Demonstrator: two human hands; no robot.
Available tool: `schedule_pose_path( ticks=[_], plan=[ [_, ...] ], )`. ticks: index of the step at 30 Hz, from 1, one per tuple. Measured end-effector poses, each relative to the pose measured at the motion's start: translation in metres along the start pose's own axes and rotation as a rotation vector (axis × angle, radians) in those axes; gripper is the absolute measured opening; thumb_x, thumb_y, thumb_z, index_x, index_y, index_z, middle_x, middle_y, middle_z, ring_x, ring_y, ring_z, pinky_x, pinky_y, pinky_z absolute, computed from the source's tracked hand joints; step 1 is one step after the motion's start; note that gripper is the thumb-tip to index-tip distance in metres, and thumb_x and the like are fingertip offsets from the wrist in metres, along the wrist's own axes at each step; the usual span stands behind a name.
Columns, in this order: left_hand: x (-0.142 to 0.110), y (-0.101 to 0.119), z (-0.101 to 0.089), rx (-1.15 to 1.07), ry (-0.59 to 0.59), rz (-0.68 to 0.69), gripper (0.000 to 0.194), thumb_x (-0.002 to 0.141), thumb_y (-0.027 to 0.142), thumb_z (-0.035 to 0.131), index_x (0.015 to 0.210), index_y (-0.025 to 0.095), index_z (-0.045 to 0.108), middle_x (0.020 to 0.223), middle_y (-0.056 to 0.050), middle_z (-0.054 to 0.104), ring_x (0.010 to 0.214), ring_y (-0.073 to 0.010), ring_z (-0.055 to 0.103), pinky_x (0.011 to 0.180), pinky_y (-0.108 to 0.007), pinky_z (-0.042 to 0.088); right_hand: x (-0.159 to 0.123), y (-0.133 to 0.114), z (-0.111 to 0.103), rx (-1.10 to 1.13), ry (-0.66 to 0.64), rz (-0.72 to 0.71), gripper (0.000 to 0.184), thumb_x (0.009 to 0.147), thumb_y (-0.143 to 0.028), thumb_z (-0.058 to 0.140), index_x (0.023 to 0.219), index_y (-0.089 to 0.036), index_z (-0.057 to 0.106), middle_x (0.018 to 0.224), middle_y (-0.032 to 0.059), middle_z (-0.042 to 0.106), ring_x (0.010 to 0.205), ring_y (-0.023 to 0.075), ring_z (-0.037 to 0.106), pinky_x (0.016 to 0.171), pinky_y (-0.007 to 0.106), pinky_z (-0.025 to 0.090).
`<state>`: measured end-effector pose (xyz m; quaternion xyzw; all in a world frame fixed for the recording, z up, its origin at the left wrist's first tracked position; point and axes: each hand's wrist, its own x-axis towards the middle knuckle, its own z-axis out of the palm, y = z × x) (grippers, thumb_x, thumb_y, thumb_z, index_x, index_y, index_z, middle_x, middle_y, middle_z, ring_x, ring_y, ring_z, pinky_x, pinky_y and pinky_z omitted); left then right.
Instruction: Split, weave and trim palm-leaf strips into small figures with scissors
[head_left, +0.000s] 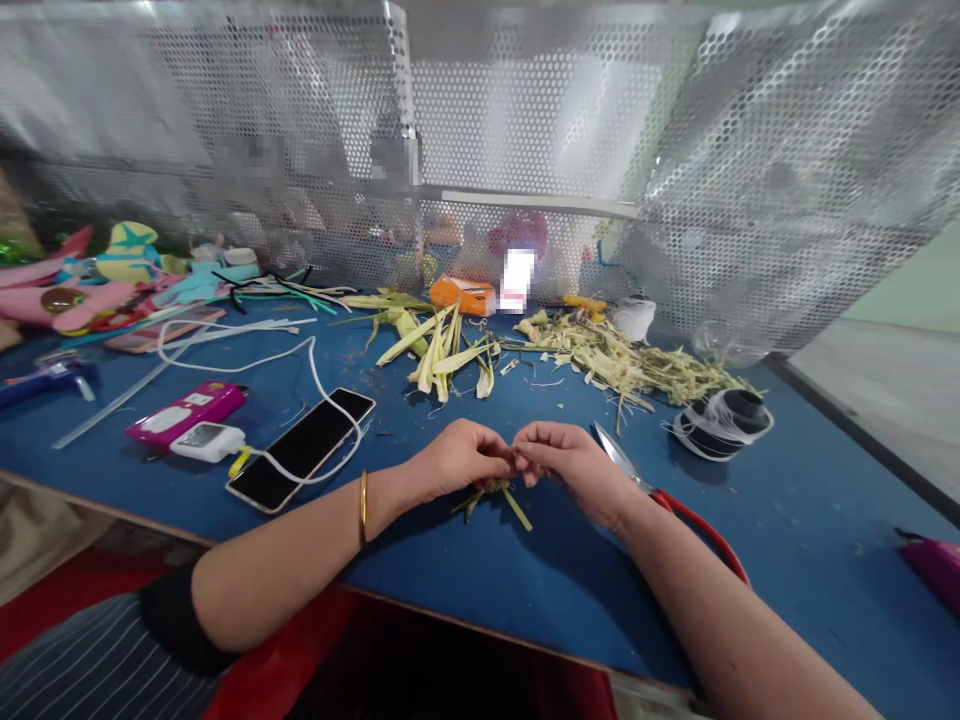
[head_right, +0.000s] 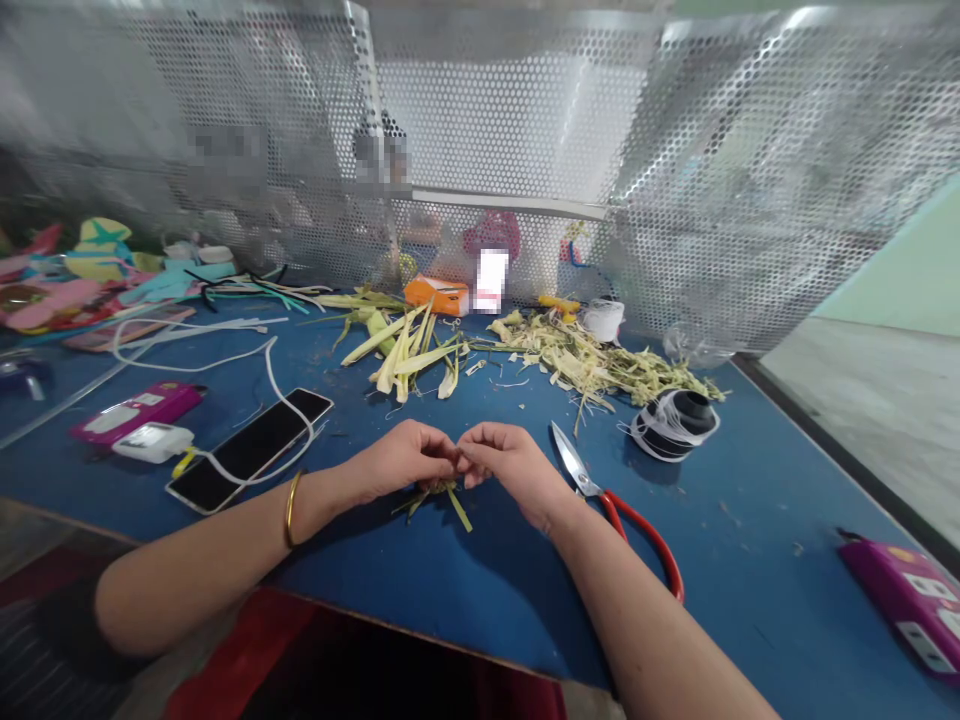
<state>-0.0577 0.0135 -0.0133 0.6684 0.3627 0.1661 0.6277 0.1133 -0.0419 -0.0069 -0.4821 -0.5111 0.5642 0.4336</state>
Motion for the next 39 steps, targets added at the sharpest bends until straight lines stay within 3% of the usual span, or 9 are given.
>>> schedule_pose_path(
  ticks=[2, 5, 8, 12, 23, 30, 35, 37, 39],
  plan=[
    [0.001, -0.003, 0.001, -0.008, 0.010, 0.019, 0.020, 0.072, 0.032, 0.070, 0.073, 0.013, 0.067, 0.058, 0.002, 0.059, 0.048, -0.0068, 0.048, 0.049, -0.021, 0.040, 0.000, 0.001, -0.003, -0.018, 0.059, -0.066, 0.019, 0.077, -0.034, 0.063, 0.088, -0.018, 0.063, 0.074, 0.0003, 0.065, 0.059, 0.0113, 0.057, 0.064, 0.028, 0.046],
    [0.002, -0.003, 0.000, -0.008, 0.004, 0.006, 0.022, 0.072, 0.034, 0.069, 0.077, 0.014, 0.063, 0.063, 0.001, 0.063, 0.050, -0.0080, 0.053, 0.047, -0.020, 0.040, 0.003, 0.006, -0.010, -0.286, 0.119, -0.153, 0.020, 0.078, -0.027, 0.059, 0.096, -0.020, 0.065, 0.075, 0.0002, 0.063, 0.062, 0.0130, 0.056, 0.065, 0.029, 0.045],
    [0.000, 0.001, -0.002, -0.006, -0.010, 0.005, 0.022, 0.074, 0.035, 0.068, 0.080, 0.014, 0.062, 0.067, -0.001, 0.065, 0.053, -0.0085, 0.055, 0.047, -0.019, 0.038, 0.005, 0.015, -0.013, -0.563, 0.095, -0.221, 0.016, 0.075, -0.017, 0.060, 0.087, -0.021, 0.069, 0.079, 0.0010, 0.060, 0.068, 0.0140, 0.054, 0.064, 0.028, 0.042],
    [-0.002, 0.006, -0.002, 0.006, -0.004, -0.009, 0.017, 0.075, 0.030, 0.065, 0.079, 0.014, 0.063, 0.068, -0.001, 0.066, 0.054, -0.0074, 0.054, 0.048, -0.018, 0.038, 0.007, 0.021, -0.010, -0.716, 0.094, -0.314, 0.015, 0.075, -0.010, 0.058, 0.072, -0.022, 0.066, 0.074, 0.0002, 0.053, 0.070, 0.0142, 0.052, 0.063, 0.026, 0.039],
    [0.002, 0.002, -0.001, -0.084, 0.135, -0.033, 0.013, 0.074, 0.025, 0.066, 0.078, 0.014, 0.059, 0.071, -0.002, 0.067, 0.053, -0.0067, 0.053, 0.043, -0.017, 0.038, 0.004, 0.014, -0.011, -0.770, 0.150, -0.346, 0.018, 0.084, -0.023, 0.057, 0.067, -0.021, 0.056, 0.075, 0.0002, 0.054, 0.068, 0.0137, 0.051, 0.063, 0.026, 0.038],
    [0.002, 0.005, 0.000, -0.100, 0.198, -0.045, 0.012, 0.067, 0.019, 0.071, 0.073, 0.013, 0.062, 0.057, 0.003, 0.057, 0.051, -0.0075, 0.051, 0.042, -0.018, 0.035, 0.000, 0.013, -0.006, -0.757, 0.047, -0.264, 0.018, 0.082, -0.025, 0.057, 0.064, -0.021, 0.054, 0.057, -0.0049, 0.048, 0.056, 0.0115, 0.043, 0.052, 0.024, 0.029],
    [0.003, 0.004, -0.004, -0.104, 0.197, -0.046, 0.013, 0.065, 0.019, 0.072, 0.073, 0.013, 0.063, 0.056, 0.003, 0.056, 0.051, -0.0079, 0.051, 0.043, -0.018, 0.035, -0.001, 0.008, -0.010, -0.616, -0.109, -0.174, 0.019, 0.082, -0.032, 0.057, 0.067, -0.020, 0.058, 0.054, -0.0058, 0.048, 0.052, 0.0103, 0.044, 0.050, 0.023, 0.032],
    [0.003, 0.003, -0.005, -0.103, 0.192, -0.043, 0.015, 0.064, 0.020, 0.073, 0.073, 0.013, 0.063, 0.055, 0.003, 0.056, 0.051, -0.0081, 0.051, 0.044, -0.019, 0.036, 0.001, 0.005, -0.013, -0.558, -0.052, -0.164, 0.020, 0.083, -0.035, 0.056, 0.071, -0.020, 0.062, 0.058, -0.0040, 0.054, 0.055, 0.0116, 0.050, 0.054, 0.024, 0.037],
    [0.002, 0.004, -0.006, -0.087, 0.184, -0.034, 0.017, 0.064, 0.021, 0.074, 0.074, 0.014, 0.063, 0.056, 0.003, 0.058, 0.051, -0.0080, 0.051, 0.044, -0.019, 0.035, 0.004, 0.005, -0.016, -0.489, 0.090, -0.181, 0.017, 0.084, -0.033, 0.055, 0.082, -0.020, 0.065, 0.069, -0.0009, 0.063, 0.062, 0.0136, 0.058, 0.060, 0.026, 0.044]
  ],
)
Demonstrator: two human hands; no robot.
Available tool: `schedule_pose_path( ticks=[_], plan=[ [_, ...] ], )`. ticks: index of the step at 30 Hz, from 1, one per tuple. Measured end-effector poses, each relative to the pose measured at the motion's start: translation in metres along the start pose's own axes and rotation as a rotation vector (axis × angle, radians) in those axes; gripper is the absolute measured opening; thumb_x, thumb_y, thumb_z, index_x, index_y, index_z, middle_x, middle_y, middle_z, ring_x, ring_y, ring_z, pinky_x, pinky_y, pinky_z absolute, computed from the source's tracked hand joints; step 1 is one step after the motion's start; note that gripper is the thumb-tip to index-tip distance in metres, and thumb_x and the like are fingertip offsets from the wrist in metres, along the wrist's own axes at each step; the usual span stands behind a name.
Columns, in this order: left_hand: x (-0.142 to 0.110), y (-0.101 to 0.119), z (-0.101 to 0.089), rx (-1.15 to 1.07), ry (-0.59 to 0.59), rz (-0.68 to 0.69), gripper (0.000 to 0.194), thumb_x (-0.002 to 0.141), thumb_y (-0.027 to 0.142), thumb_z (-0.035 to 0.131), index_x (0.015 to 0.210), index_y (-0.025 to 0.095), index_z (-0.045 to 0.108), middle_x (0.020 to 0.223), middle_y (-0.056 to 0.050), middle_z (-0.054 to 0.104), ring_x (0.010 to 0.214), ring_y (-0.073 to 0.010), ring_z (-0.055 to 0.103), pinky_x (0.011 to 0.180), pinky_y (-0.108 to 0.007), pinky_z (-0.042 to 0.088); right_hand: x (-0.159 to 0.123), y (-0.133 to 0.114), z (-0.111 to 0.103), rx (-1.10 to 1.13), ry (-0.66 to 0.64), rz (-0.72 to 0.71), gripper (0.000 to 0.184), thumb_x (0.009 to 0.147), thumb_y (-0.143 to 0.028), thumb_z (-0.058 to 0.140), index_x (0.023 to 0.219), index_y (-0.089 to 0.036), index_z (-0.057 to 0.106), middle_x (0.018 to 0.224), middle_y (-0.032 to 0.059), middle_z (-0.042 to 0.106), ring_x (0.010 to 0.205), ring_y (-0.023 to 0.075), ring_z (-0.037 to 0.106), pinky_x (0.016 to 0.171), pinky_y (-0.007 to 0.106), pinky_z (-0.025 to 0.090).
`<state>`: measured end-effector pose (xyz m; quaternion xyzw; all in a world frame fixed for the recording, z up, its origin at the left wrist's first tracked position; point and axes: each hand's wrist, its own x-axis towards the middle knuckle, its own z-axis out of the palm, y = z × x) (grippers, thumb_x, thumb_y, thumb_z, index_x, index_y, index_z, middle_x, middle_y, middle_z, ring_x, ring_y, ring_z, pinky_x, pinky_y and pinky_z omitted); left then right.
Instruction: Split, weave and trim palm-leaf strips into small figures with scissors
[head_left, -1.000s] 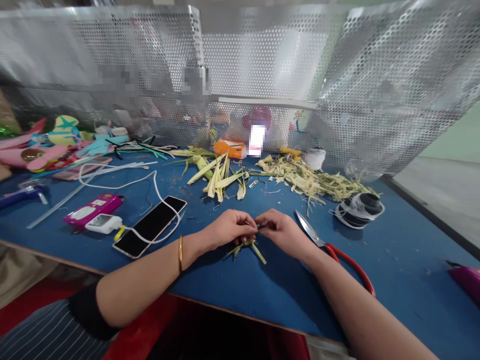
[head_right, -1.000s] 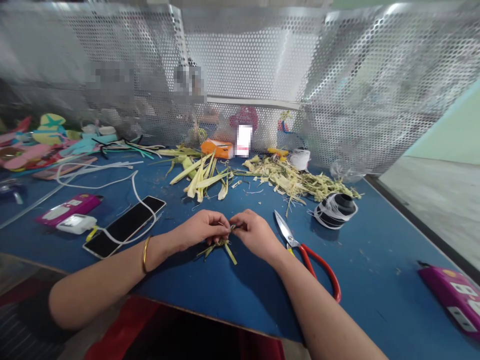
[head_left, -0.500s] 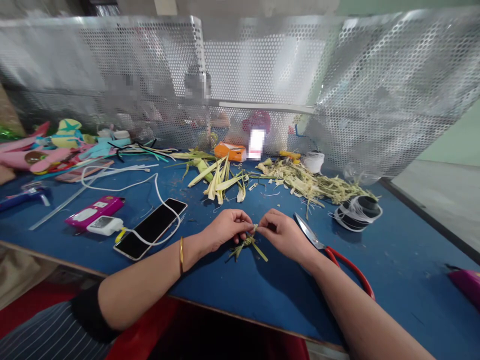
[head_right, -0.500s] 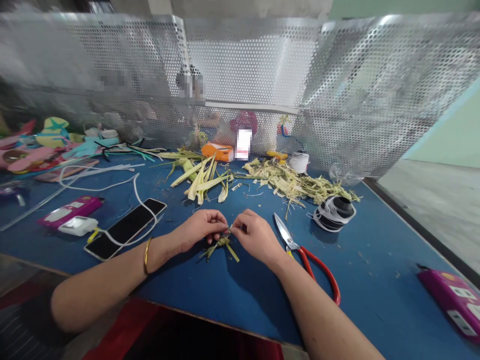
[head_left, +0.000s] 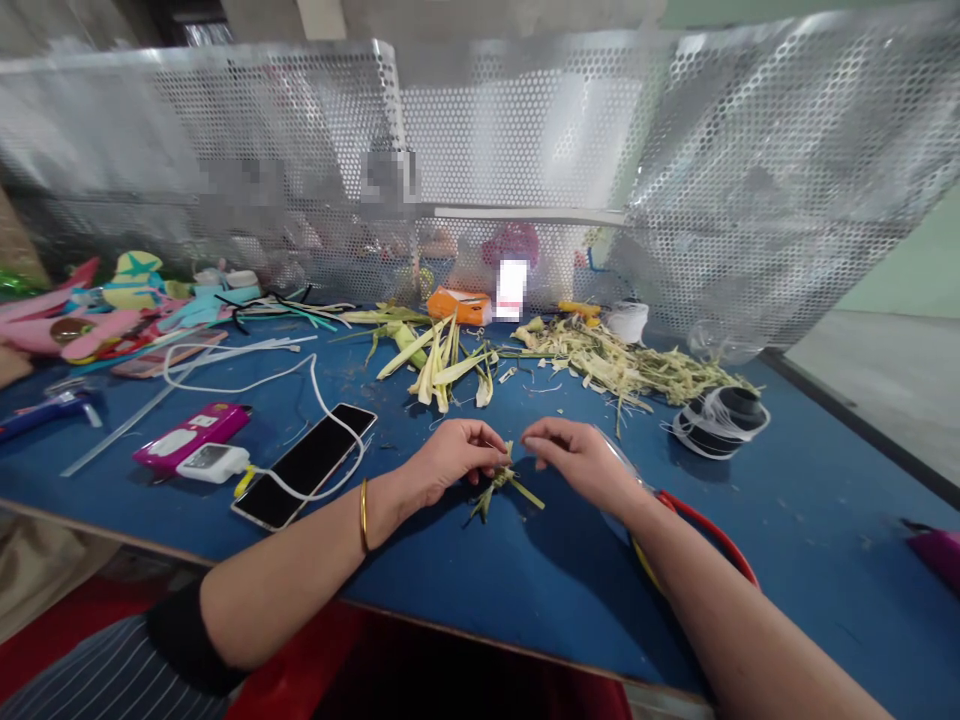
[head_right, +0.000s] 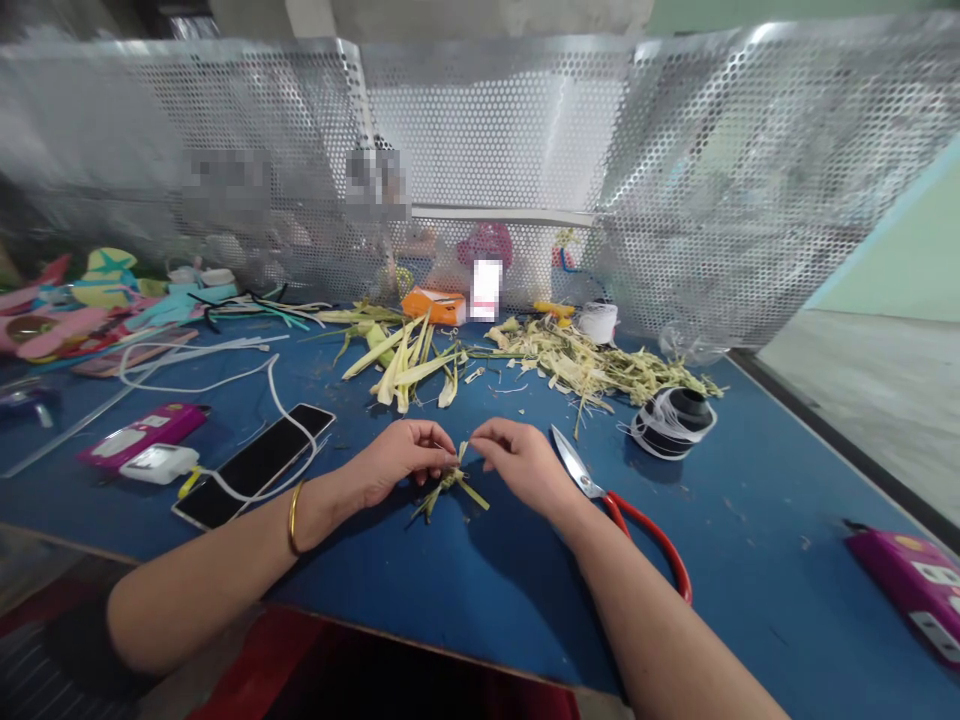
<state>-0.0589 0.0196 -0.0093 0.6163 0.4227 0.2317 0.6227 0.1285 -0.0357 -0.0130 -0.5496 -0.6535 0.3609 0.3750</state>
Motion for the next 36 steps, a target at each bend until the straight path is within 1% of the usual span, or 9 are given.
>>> schedule_pose_path(
  ticks=[2, 5, 10, 13, 18, 22, 27, 31, 36],
  plan=[
    [0.000, 0.000, 0.000, 0.039, -0.004, 0.021, 0.016, 0.064, 0.022, 0.074, 0.073, 0.014, 0.062, 0.057, 0.003, 0.059, 0.050, -0.0075, 0.050, 0.045, -0.019, 0.035, 0.003, 0.003, 0.002, 0.066, 0.081, 0.005, 0.016, 0.082, -0.027, 0.054, 0.093, -0.021, 0.064, 0.085, 0.0022, 0.068, 0.068, 0.0148, 0.063, 0.067, 0.028, 0.049],
    [0.002, -0.001, -0.001, 0.120, 0.007, 0.079, 0.012, 0.065, 0.019, 0.072, 0.071, 0.014, 0.063, 0.058, 0.003, 0.061, 0.050, -0.0070, 0.050, 0.047, -0.019, 0.036, 0.006, 0.008, 0.010, 0.130, 0.025, -0.020, 0.023, 0.078, -0.018, 0.052, 0.099, -0.021, 0.062, 0.097, 0.0043, 0.069, 0.071, 0.0146, 0.064, 0.071, 0.031, 0.051],
    [0.008, -0.009, -0.005, 0.251, -0.004, 0.201, 0.007, 0.066, 0.017, 0.070, 0.070, 0.015, 0.065, 0.063, 0.001, 0.065, 0.058, -0.0089, 0.056, 0.055, -0.020, 0.041, 0.005, 0.011, 0.021, 0.157, -0.079, -0.049, 0.024, 0.078, -0.013, 0.047, 0.096, -0.019, 0.062, 0.091, 0.0049, 0.069, 0.074, 0.0167, 0.065, 0.070, 0.032, 0.052],
    [0.009, -0.011, -0.006, 0.359, 0.018, 0.280, 0.004, 0.067, 0.018, 0.068, 0.070, 0.016, 0.067, 0.068, 0.000, 0.068, 0.064, -0.0112, 0.060, 0.060, -0.021, 0.043, 0.004, 0.011, 0.021, 0.084, -0.086, -0.048, 0.024, 0.079, -0.011, 0.046, 0.095, -0.020, 0.062, 0.088, 0.0040, 0.069, 0.074, 0.0162, 0.065, 0.070, 0.030, 0.051],
    [0.002, -0.005, -0.003, 0.615, 0.153, 0.400, 0.010, 0.070, 0.013, 0.062, 0.072, 0.019, 0.070, 0.070, 0.001, 0.070, 0.064, -0.0117, 0.061, 0.060, -0.021, 0.041, 0.003, 0.009, 0.020, -0.045, -0.041, -0.051, 0.023, 0.082, -0.012, 0.047, 0.096, -0.021, 0.062, 0.085, 0.0027, 0.070, 0.072, 0.0153, 0.065, 0.069, 0.028, 0.049],
    [-0.003, -0.004, 0.002, 0.778, 0.242, 0.469, 0.013, 0.070, 0.010, 0.060, 0.072, 0.020, 0.069, 0.073, 0.002, 0.071, 0.068, -0.0131, 0.061, 0.063, -0.023, 0.040, 0.004, 0.011, 0.022, -0.009, -0.006, -0.035, 0.018, 0.082, -0.015, 0.050, 0.093, -0.021, 0.062, 0.084, 0.0023, 0.070, 0.070, 0.0156, 0.065, 0.068, 0.027, 0.050],
    [-0.004, -0.010, 0.004, 0.971, 0.331, 0.620, 0.014, 0.073, 0.009, 0.059, 0.072, 0.020, 0.067, 0.073, 0.000, 0.068, 0.073, -0.0154, 0.061, 0.068, -0.026, 0.040, 0.005, 0.012, 0.023, 0.105, -0.035, -0.021, 0.018, 0.081, -0.015, 0.049, 0.093, -0.022, 0.062, 0.083, 0.0014, 0.070, 0.069, 0.0149, 0.066, 0.066, 0.027, 0.052],
    [-0.001, -0.015, 0.004, 1.021, 0.381, 0.687, 0.011, 0.076, 0.011, 0.060, 0.072, 0.020, 0.065, 0.073, -0.001, 0.066, 0.074, -0.0160, 0.060, 0.067, -0.026, 0.040, 0.006, 0.011, 0.022, 0.175, -0.045, -0.001, 0.016, 0.082, -0.019, 0.051, 0.093, -0.021, 0.063, 0.085, 0.0018, 0.071, 0.069, 0.0145, 0.067, 0.068, 0.027, 0.052],
    [0.003, -0.020, 0.004, 0.973, 0.392, 0.756, 0.012, 0.075, 0.008, 0.061, 0.072, 0.019, 0.064, 0.074, -0.001, 0.067, 0.074, -0.0157, 0.060, 0.068, -0.026, 0.041, 0.007, 0.011, 0.022, 0.144, -0.026, 0.027, 0.018, 0.081, -0.019, 0.051, 0.092, -0.019, 0.066, 0.080, 0.0024, 0.071, 0.066, 0.0149, 0.067, 0.066, 0.027, 0.051]
  ],
)
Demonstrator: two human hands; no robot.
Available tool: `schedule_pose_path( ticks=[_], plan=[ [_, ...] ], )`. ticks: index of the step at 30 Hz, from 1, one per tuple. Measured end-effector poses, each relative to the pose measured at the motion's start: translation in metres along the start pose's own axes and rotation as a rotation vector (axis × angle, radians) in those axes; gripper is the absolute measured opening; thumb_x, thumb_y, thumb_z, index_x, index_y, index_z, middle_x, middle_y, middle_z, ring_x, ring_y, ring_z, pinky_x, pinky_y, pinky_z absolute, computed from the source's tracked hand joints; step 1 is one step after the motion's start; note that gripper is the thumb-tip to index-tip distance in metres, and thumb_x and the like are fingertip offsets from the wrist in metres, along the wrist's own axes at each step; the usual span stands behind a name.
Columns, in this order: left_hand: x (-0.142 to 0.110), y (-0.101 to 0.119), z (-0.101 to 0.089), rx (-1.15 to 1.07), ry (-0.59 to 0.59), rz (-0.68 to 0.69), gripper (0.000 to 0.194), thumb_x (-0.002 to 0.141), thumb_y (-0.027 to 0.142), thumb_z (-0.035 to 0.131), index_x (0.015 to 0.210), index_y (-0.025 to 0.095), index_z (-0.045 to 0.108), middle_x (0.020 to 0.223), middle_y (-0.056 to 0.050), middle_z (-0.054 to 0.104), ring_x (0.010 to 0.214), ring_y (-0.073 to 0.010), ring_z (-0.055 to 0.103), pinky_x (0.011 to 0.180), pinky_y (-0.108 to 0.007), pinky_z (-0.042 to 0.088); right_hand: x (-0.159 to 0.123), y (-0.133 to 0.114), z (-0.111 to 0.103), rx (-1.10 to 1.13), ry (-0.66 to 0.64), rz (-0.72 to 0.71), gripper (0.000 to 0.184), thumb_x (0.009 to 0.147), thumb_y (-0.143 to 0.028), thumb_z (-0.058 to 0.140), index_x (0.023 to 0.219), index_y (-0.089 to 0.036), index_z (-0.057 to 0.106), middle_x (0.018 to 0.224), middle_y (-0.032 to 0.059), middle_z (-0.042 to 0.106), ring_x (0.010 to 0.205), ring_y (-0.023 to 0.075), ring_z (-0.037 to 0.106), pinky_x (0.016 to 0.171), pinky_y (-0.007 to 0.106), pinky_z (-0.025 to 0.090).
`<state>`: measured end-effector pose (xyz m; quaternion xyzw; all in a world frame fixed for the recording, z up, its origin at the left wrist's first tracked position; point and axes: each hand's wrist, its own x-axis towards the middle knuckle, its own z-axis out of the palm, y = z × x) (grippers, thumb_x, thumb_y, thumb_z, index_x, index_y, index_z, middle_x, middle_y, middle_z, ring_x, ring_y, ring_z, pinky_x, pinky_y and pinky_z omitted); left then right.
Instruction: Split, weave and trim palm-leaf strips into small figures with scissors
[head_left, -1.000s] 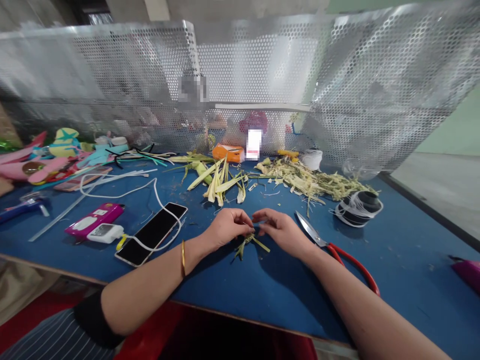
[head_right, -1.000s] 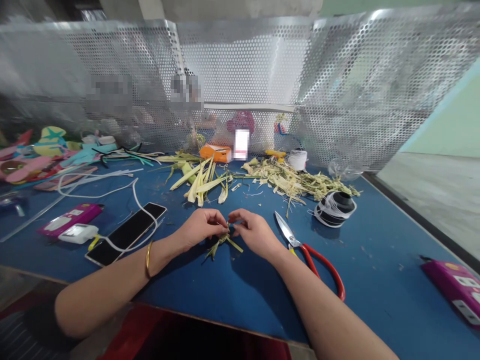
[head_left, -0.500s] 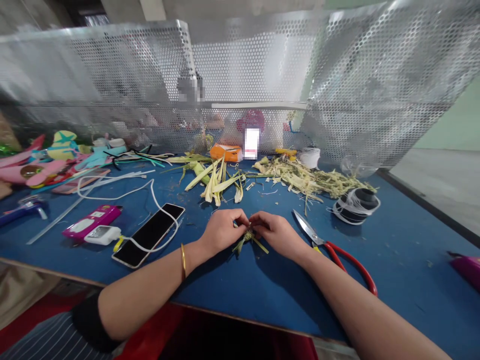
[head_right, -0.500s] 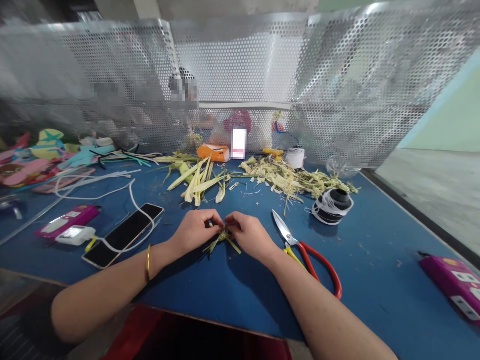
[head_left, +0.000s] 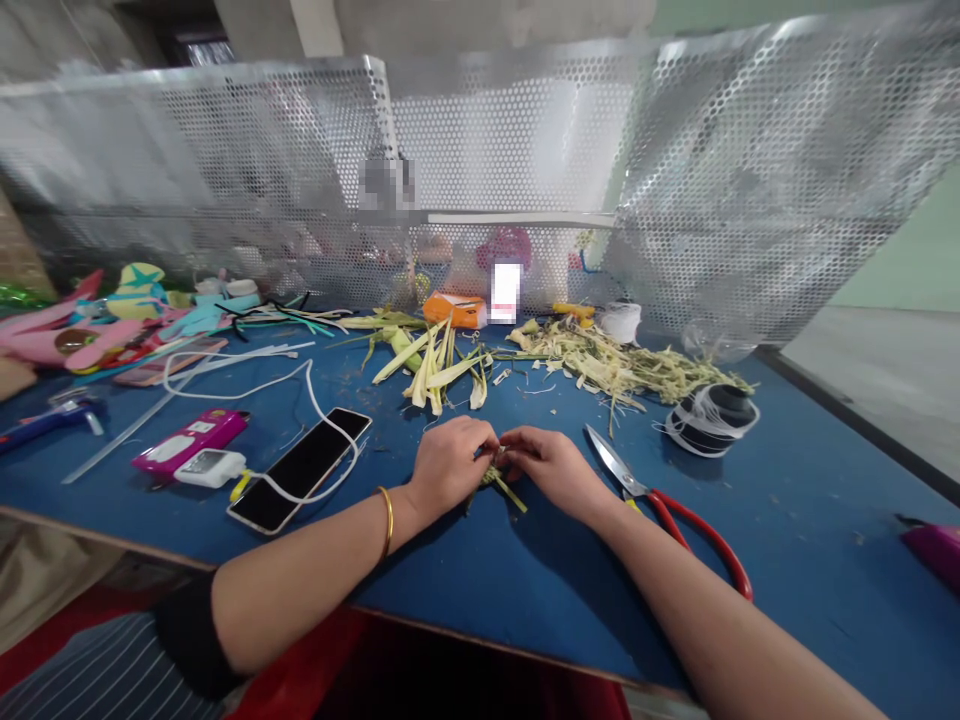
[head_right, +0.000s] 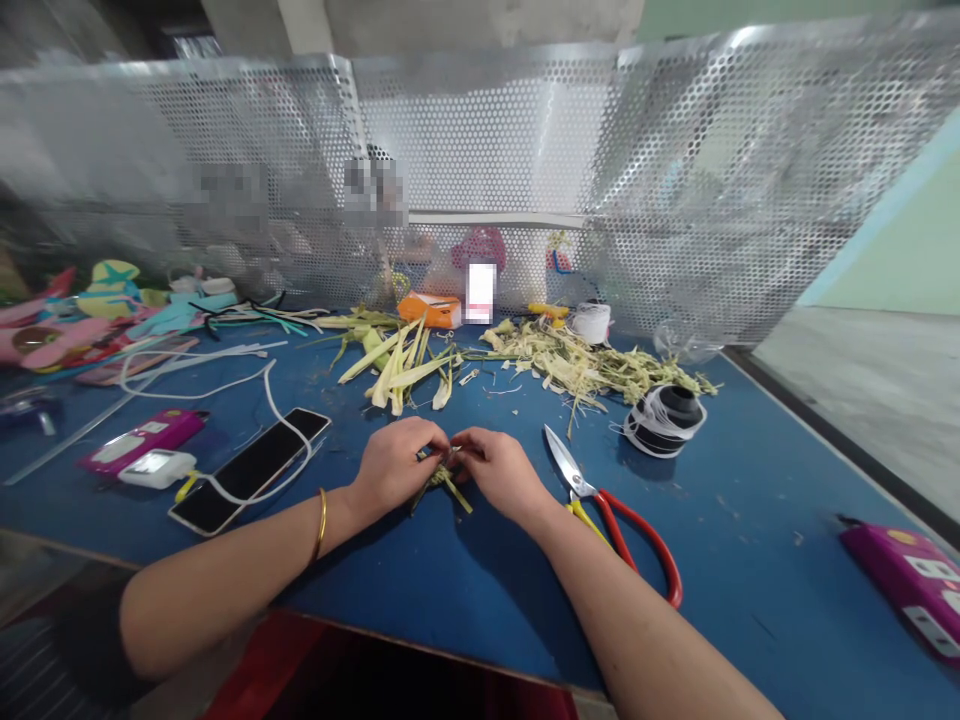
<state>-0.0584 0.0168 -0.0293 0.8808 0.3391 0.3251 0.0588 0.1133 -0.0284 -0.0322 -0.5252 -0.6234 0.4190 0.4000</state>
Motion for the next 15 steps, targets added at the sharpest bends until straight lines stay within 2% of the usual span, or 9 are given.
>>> schedule_pose_path(
  ticks=[5, 9, 15],
  plan=[
    [-0.0010, 0.0000, 0.0017, -0.096, 0.018, 0.057, 0.012, 0.077, 0.008, 0.060, 0.073, 0.019, 0.064, 0.075, -0.001, 0.067, 0.075, -0.0153, 0.061, 0.070, -0.026, 0.043, 0.0016, 0.0038, -0.0013, -0.084, 0.039, -0.011, 0.015, 0.076, -0.020, 0.057, 0.085, -0.020, 0.070, 0.074, 0.0007, 0.069, 0.062, 0.0149, 0.063, 0.061, 0.026, 0.047],
    [0.0000, 0.0007, -0.0003, -0.138, 0.011, 0.037, 0.011, 0.078, 0.009, 0.062, 0.073, 0.019, 0.064, 0.075, -0.001, 0.067, 0.075, -0.0154, 0.061, 0.070, -0.026, 0.043, 0.0028, 0.0067, -0.0030, -0.140, 0.101, -0.022, 0.009, 0.070, -0.020, 0.063, 0.076, -0.021, 0.070, 0.074, 0.0004, 0.066, 0.066, 0.0155, 0.059, 0.061, 0.026, 0.044],
    [0.0011, 0.0006, -0.0028, -0.169, 0.012, -0.009, 0.011, 0.078, 0.010, 0.063, 0.072, 0.019, 0.064, 0.075, -0.001, 0.067, 0.074, -0.0146, 0.060, 0.070, -0.026, 0.043, 0.0033, 0.0080, -0.0023, -0.104, 0.096, 0.005, 0.008, 0.074, -0.025, 0.057, 0.073, -0.019, 0.063, 0.069, -0.0008, 0.063, 0.063, 0.0150, 0.061, 0.062, 0.026, 0.044]
  ],
)
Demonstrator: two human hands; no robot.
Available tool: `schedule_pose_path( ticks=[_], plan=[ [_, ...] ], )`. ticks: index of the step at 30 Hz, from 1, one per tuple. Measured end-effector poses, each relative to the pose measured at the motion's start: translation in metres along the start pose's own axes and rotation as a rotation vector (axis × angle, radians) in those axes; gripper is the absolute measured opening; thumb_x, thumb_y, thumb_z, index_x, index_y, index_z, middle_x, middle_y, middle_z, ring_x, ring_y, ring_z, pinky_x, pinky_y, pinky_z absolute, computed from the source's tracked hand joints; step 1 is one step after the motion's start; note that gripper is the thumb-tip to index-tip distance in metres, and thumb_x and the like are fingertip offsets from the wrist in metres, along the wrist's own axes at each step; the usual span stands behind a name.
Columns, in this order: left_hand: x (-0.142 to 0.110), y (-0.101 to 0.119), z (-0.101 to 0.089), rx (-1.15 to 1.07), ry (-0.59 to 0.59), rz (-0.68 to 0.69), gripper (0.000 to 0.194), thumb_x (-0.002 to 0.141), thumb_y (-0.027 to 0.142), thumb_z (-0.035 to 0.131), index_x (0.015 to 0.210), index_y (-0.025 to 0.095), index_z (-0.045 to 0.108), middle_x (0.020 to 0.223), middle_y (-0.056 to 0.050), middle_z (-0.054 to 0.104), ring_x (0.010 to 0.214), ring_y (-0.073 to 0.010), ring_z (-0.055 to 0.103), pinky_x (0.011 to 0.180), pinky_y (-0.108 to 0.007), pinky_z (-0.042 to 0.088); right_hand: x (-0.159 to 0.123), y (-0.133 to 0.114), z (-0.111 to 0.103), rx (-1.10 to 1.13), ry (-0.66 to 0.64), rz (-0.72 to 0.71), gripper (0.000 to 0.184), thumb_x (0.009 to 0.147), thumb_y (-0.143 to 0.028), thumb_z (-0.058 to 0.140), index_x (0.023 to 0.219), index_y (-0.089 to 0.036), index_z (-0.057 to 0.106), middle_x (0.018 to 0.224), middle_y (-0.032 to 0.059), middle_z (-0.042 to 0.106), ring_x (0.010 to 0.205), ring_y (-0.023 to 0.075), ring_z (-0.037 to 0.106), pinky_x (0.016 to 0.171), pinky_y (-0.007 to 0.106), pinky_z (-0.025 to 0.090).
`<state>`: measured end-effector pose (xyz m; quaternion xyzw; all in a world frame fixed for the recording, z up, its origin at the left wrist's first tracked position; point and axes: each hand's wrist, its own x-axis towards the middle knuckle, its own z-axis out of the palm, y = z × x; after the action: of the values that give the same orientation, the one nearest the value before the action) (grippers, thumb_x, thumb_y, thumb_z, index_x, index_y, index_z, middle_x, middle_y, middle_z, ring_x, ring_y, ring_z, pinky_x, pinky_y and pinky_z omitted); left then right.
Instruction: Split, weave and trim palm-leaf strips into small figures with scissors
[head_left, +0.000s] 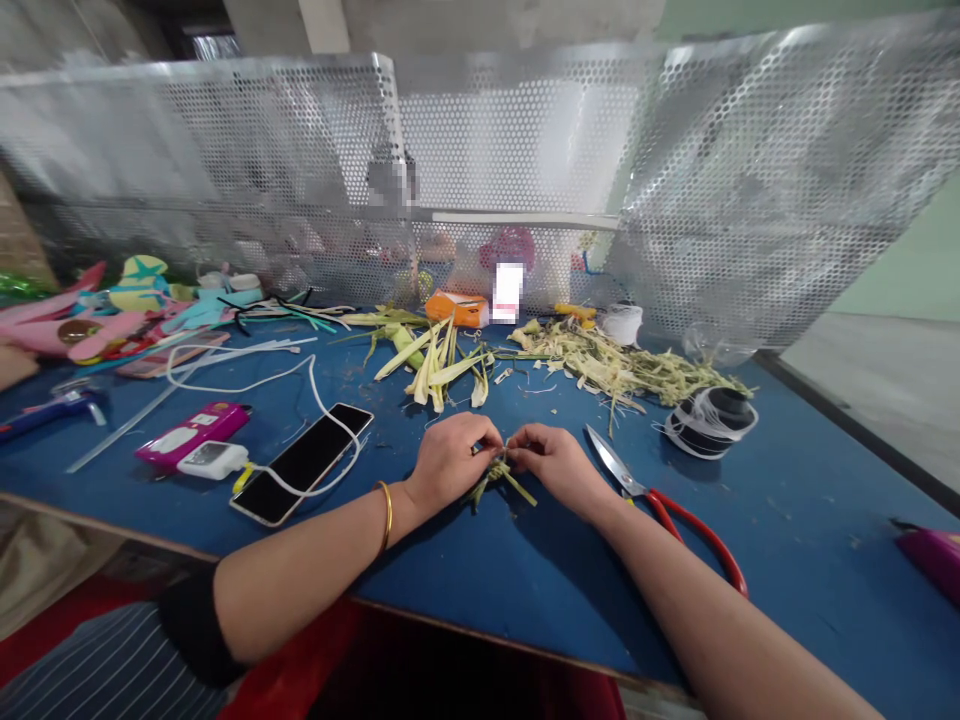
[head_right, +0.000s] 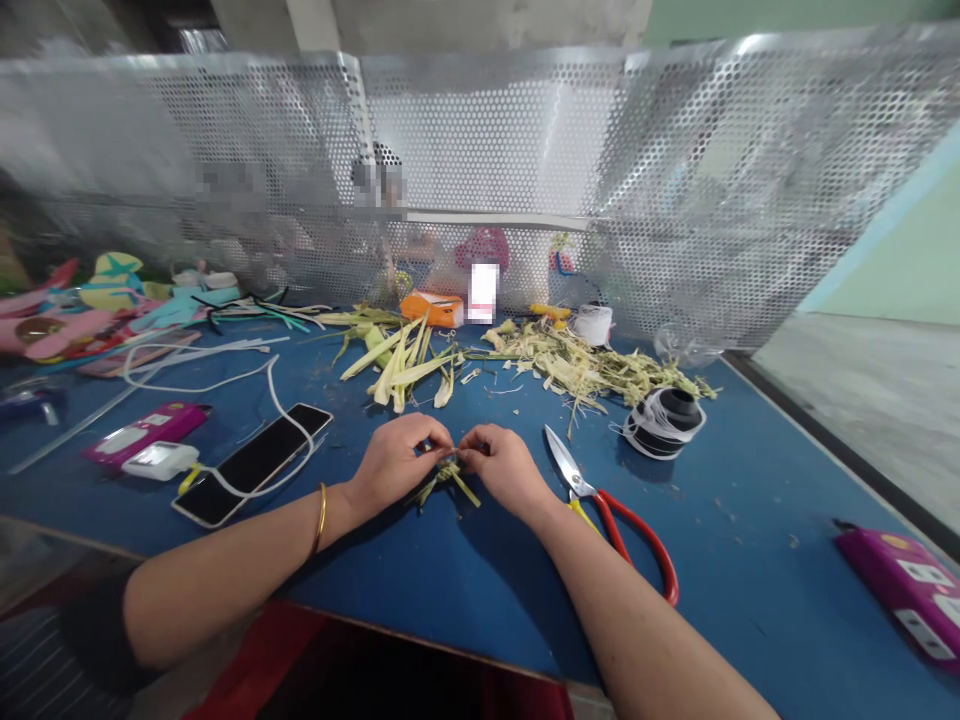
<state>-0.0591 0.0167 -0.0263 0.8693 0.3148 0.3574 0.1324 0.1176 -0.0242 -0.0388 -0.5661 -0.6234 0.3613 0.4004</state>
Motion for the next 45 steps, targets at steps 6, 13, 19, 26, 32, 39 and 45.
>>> schedule_pose_path(
  ticks=[6, 13, 19, 26, 32, 39, 45],
  plan=[
    [0.003, 0.002, -0.002, -0.037, -0.034, -0.097, 0.008, 0.076, 0.015, 0.067, 0.070, 0.020, 0.065, 0.072, 0.001, 0.068, 0.070, -0.0131, 0.060, 0.064, -0.023, 0.041, -0.002, -0.003, -0.006, -0.001, -0.032, 0.025, 0.009, 0.075, -0.027, 0.055, 0.070, -0.020, 0.059, 0.066, -0.0011, 0.062, 0.061, 0.0144, 0.060, 0.059, 0.025, 0.043],
    [0.008, -0.005, -0.008, -0.127, -0.045, -0.307, 0.011, 0.079, 0.028, 0.066, 0.071, 0.020, 0.067, 0.071, 0.001, 0.070, 0.062, -0.0124, 0.059, 0.060, -0.024, 0.041, -0.007, -0.010, -0.022, -0.086, -0.136, 0.036, 0.010, 0.069, -0.014, 0.051, 0.065, -0.021, 0.058, 0.058, -0.0029, 0.060, 0.059, 0.0146, 0.057, 0.059, 0.025, 0.039],
    [0.013, -0.017, -0.012, -0.014, -0.055, -0.416, 0.012, 0.076, 0.025, 0.066, 0.065, 0.019, 0.064, 0.067, 0.000, 0.068, 0.062, -0.0138, 0.058, 0.057, -0.025, 0.036, -0.012, -0.012, -0.027, -0.159, -0.211, -0.020, 0.018, 0.065, -0.006, 0.048, 0.061, -0.022, 0.056, 0.065, -0.0032, 0.057, 0.061, 0.0139, 0.055, 0.062, 0.026, 0.040],
    [0.012, -0.015, -0.009, 0.018, -0.103, -0.391, 0.011, 0.077, 0.026, 0.065, 0.067, 0.020, 0.065, 0.068, 0.001, 0.067, 0.065, -0.0153, 0.058, 0.058, -0.026, 0.035, -0.012, -0.023, -0.014, 0.067, -0.095, -0.191, 0.017, 0.083, -0.024, 0.054, 0.067, -0.022, 0.053, 0.077, 0.0031, 0.062, 0.101, 0.0215, 0.057, 0.080, 0.031, 0.042],
    [0.014, -0.009, -0.010, -0.218, -0.073, -0.398, 0.007, 0.075, 0.022, 0.066, 0.069, 0.018, 0.065, 0.067, 0.000, 0.066, 0.063, -0.0138, 0.057, 0.059, -0.025, 0.038, -0.013, -0.016, -0.001, 0.290, -0.225, -0.042, 0.025, 0.089, -0.043, 0.054, 0.080, -0.020, 0.050, 0.083, 0.0014, 0.065, 0.053, 0.0102, 0.054, 0.056, 0.026, 0.041],
    [0.014, -0.007, -0.010, -0.877, -0.283, -0.613, 0.017, 0.079, 0.031, 0.062, 0.075, 0.016, 0.055, 0.077, -0.003, 0.069, 0.047, -0.0056, 0.048, 0.042, -0.019, 0.030, -0.010, -0.008, 0.001, 0.245, -0.213, -0.016, 0.023, 0.087, -0.041, 0.055, 0.078, -0.020, 0.050, 0.076, -0.0015, 0.059, 0.057, 0.0103, 0.053, 0.057, 0.025, 0.040],
    [0.009, -0.011, -0.005, -0.753, -0.335, -0.513, 0.015, 0.077, 0.028, 0.062, 0.071, 0.017, 0.053, 0.060, 0.002, 0.063, 0.044, -0.0076, 0.050, 0.044, -0.020, 0.038, -0.014, -0.013, 0.001, 0.069, -0.225, -0.051, 0.018, 0.090, -0.032, 0.046, 0.075, -0.022, 0.046, 0.064, -0.0046, 0.049, 0.058, 0.0119, 0.048, 0.058, 0.025, 0.039]
  ],
)
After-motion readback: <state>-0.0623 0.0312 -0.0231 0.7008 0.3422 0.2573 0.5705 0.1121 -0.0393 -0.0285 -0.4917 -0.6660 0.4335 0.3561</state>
